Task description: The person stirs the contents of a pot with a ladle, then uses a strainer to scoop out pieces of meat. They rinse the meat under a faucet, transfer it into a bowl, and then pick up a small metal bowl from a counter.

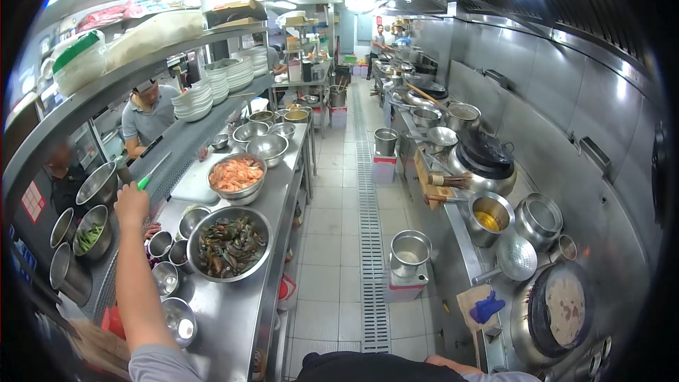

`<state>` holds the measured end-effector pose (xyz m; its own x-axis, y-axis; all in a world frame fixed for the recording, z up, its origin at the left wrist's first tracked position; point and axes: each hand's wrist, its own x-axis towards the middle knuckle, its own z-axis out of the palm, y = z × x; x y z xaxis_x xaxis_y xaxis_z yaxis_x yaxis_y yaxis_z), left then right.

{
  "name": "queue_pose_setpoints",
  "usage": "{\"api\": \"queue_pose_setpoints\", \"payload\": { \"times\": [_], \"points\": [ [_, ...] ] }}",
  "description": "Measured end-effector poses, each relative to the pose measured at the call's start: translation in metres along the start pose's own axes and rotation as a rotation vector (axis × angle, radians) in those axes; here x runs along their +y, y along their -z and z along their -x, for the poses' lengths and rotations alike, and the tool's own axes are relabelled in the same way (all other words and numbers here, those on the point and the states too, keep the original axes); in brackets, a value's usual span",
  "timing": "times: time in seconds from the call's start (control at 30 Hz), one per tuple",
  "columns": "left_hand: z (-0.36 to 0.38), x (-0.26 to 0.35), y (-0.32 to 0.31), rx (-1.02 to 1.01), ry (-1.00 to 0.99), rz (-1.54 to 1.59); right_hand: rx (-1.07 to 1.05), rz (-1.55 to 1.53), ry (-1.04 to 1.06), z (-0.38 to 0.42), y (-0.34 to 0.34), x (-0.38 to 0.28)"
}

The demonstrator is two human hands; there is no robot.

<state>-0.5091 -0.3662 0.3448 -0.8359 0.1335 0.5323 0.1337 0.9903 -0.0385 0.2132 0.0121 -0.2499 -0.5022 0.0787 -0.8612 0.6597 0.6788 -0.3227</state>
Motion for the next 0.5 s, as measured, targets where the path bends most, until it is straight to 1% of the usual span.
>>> {"api": "queue_pose_setpoints", "payload": {
  "times": [0.07, 0.1, 0.17, 0.2, 0.23, 0.3, 0.33, 0.4, 0.43, 0.5],
  "points": [
    [0.000, 0.000, 0.000, 0.008, -0.004, -0.005, 0.045, -0.108, -0.110, 0.021, 0.011, -0.028],
    [0.000, 0.000, 0.000, 0.005, -0.002, -0.003, 0.085, -0.155, -0.163, 0.042, 0.026, -0.057],
    [0.000, 0.002, 0.003, 0.002, -0.003, -0.001, 0.150, -0.210, -0.224, 0.069, 0.046, -0.091],
    [0.002, 0.003, 0.005, -0.004, 0.005, -0.001, 0.188, -0.204, -0.236, 0.076, 0.052, -0.097],
    [0.002, 0.004, 0.007, -0.011, 0.012, -0.001, 0.188, -0.206, -0.237, 0.070, 0.050, -0.088],
    [0.003, 0.004, 0.006, -0.008, 0.011, 0.003, 0.127, 0.240, 0.147, 0.053, 0.050, -0.059],
    [0.003, 0.004, 0.006, -0.004, 0.013, 0.006, 0.129, 0.238, 0.146, 0.051, 0.051, -0.055],
    [0.003, 0.005, 0.007, -0.010, 0.014, 0.010, 0.140, 0.378, 0.136, 0.047, 0.050, -0.048],
    [0.003, 0.005, 0.007, -0.018, 0.016, 0.012, 0.141, 0.378, 0.136, 0.046, 0.047, -0.046],
    [0.004, 0.005, 0.009, -0.023, 0.019, 0.009, 0.177, -0.276, -0.264, 0.067, 0.054, -0.067]
  ]
}}
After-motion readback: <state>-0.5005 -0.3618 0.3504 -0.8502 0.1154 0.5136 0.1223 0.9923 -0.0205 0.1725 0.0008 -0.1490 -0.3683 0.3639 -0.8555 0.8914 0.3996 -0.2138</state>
